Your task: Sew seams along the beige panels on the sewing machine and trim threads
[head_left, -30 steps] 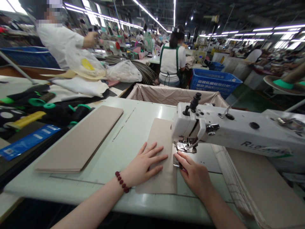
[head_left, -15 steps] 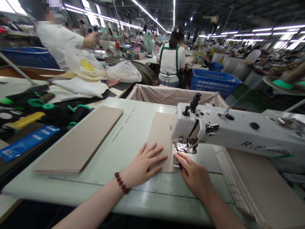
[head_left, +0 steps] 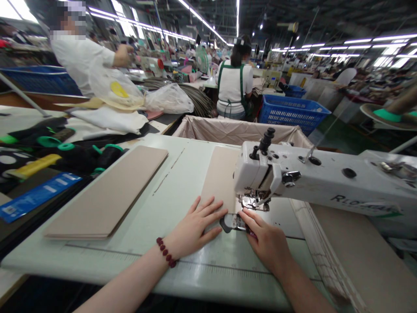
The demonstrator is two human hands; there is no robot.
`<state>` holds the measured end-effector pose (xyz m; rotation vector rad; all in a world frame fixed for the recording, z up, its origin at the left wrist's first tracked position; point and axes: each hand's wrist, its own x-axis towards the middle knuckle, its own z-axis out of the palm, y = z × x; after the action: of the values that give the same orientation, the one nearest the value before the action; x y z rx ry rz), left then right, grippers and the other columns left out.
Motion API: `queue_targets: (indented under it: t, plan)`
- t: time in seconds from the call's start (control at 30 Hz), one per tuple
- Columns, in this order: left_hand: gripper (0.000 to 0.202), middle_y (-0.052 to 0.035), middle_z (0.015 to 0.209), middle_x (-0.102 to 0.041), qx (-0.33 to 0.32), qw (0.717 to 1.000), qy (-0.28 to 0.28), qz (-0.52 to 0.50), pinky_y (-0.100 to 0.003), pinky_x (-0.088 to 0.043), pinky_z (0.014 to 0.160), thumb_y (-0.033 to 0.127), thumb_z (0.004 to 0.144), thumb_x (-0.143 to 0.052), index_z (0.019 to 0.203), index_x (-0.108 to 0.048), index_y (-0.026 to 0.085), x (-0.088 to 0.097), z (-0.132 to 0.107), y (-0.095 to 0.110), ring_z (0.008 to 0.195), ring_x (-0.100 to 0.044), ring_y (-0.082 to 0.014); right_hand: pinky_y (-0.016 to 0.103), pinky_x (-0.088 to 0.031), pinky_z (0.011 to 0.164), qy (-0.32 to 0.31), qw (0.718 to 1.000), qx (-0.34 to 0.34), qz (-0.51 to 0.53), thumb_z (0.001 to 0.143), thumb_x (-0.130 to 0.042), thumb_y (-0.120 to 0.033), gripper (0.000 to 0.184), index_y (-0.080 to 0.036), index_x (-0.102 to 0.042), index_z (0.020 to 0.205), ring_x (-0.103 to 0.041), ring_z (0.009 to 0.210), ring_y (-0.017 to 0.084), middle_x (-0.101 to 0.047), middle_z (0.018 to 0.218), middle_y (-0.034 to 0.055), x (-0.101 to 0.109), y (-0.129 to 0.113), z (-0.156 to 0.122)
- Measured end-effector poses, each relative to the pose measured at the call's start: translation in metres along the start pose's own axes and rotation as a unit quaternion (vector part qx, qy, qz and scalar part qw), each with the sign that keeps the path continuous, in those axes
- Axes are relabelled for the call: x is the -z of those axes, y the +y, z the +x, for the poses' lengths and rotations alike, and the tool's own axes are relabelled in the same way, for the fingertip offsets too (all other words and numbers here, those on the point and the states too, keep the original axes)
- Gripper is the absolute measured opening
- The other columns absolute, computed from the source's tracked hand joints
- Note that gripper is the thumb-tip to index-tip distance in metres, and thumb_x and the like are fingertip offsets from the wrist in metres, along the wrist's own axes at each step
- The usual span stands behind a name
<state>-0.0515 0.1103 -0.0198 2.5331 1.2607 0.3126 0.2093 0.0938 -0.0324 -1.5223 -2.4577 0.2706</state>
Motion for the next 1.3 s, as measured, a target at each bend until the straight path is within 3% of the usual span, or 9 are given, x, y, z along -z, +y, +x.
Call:
queue_targets:
  t: [0.57, 1.03, 1.3]
  plan:
    - [0.051, 0.0017, 0.154, -0.022, 0.011, 0.999, 0.013, 0.035, -0.047, -0.009, 0.117, 0.048, 0.100, -0.035, 0.149, -0.026, 0.033, -0.0045, 0.0021, 0.0009, 0.143, -0.015, -0.0229, 0.032, -0.049, 0.095, 0.000, 1.000, -0.003, 0.000, 0.090, -0.045, -0.014, 0.059, -0.036, -0.034, 0.143, -0.049, 0.123, 0.015, -0.036, 0.148, -0.0090, -0.0001, 0.0014, 0.0003]
    - [0.052, -0.0003, 0.154, -0.023, 0.004, 0.999, 0.029, 0.043, -0.047, -0.013, 0.117, 0.048, 0.100, -0.037, 0.148, -0.028, 0.032, -0.0059, 0.0019, -0.0004, 0.142, -0.017, -0.0245, 0.032, -0.047, 0.099, 0.003, 1.000, 0.001, 0.016, 0.088, -0.045, -0.011, 0.059, -0.033, -0.037, 0.142, -0.047, 0.126, 0.016, -0.037, 0.147, -0.0062, -0.0012, 0.0021, 0.0008]
    - [0.049, 0.0014, 0.154, -0.023, 0.004, 0.998, 0.020, 0.052, -0.047, -0.011, 0.117, 0.047, 0.101, -0.034, 0.147, -0.030, 0.033, -0.0055, 0.0023, 0.0012, 0.142, -0.017, -0.0228, 0.034, -0.048, 0.097, 0.006, 1.000, -0.004, 0.019, 0.087, -0.046, -0.011, 0.061, -0.036, -0.036, 0.142, -0.047, 0.125, 0.015, -0.037, 0.147, -0.0090, 0.0018, 0.0005, 0.0001]
